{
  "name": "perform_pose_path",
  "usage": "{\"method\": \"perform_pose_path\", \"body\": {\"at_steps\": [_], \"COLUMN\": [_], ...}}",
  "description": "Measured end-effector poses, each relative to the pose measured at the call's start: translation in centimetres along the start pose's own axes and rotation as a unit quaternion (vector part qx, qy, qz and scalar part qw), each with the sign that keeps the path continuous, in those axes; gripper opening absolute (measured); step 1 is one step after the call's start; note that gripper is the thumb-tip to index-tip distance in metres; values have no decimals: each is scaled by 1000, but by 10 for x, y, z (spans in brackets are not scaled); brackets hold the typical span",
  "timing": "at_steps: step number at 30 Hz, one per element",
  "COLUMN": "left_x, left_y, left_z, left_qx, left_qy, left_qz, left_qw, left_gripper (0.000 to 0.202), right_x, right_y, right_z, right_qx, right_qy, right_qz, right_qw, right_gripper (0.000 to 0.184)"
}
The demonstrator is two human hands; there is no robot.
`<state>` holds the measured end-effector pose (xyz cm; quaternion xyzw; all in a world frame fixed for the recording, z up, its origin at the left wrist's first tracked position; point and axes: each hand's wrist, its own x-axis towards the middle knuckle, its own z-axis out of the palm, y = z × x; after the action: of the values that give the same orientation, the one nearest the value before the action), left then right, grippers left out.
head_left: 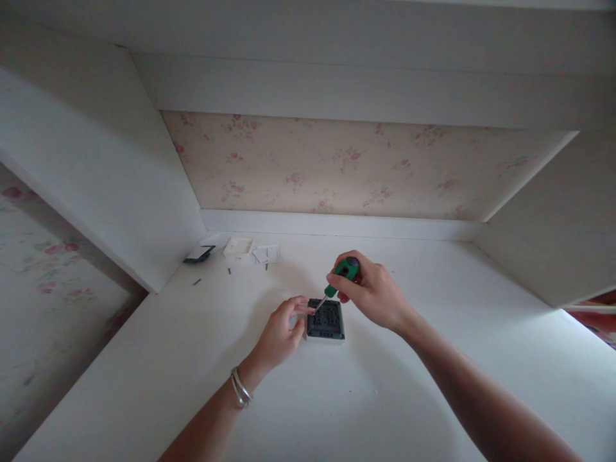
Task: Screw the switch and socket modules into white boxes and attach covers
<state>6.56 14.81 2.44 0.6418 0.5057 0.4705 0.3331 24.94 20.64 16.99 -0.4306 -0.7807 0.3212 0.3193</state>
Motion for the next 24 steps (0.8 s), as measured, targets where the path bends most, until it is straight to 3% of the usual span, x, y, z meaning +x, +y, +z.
{"method": "perform_pose_path", "body": {"at_steps": [10, 16, 24], "left_x": [2, 10, 14], "left_y": [-2, -10, -16], "left_z": [-7, -12, -3], "left_qx": [37, 100, 113], "left_qy": [-23, -120, -119], "left_qz": [-19, 39, 44], "left_qw": [999, 987, 986], "left_gripper": [42, 97, 87], "right_x": [3, 1, -3], "right_y": [-1, -2, -4], "right_z": [-2, -2, -3], "right_qx": [8, 12, -3], "right_qy": [-11, -15, -16], "right_qz": [21, 22, 21], "right_qw": [1000, 1000, 1000], "right_gripper": [15, 15, 14]}}
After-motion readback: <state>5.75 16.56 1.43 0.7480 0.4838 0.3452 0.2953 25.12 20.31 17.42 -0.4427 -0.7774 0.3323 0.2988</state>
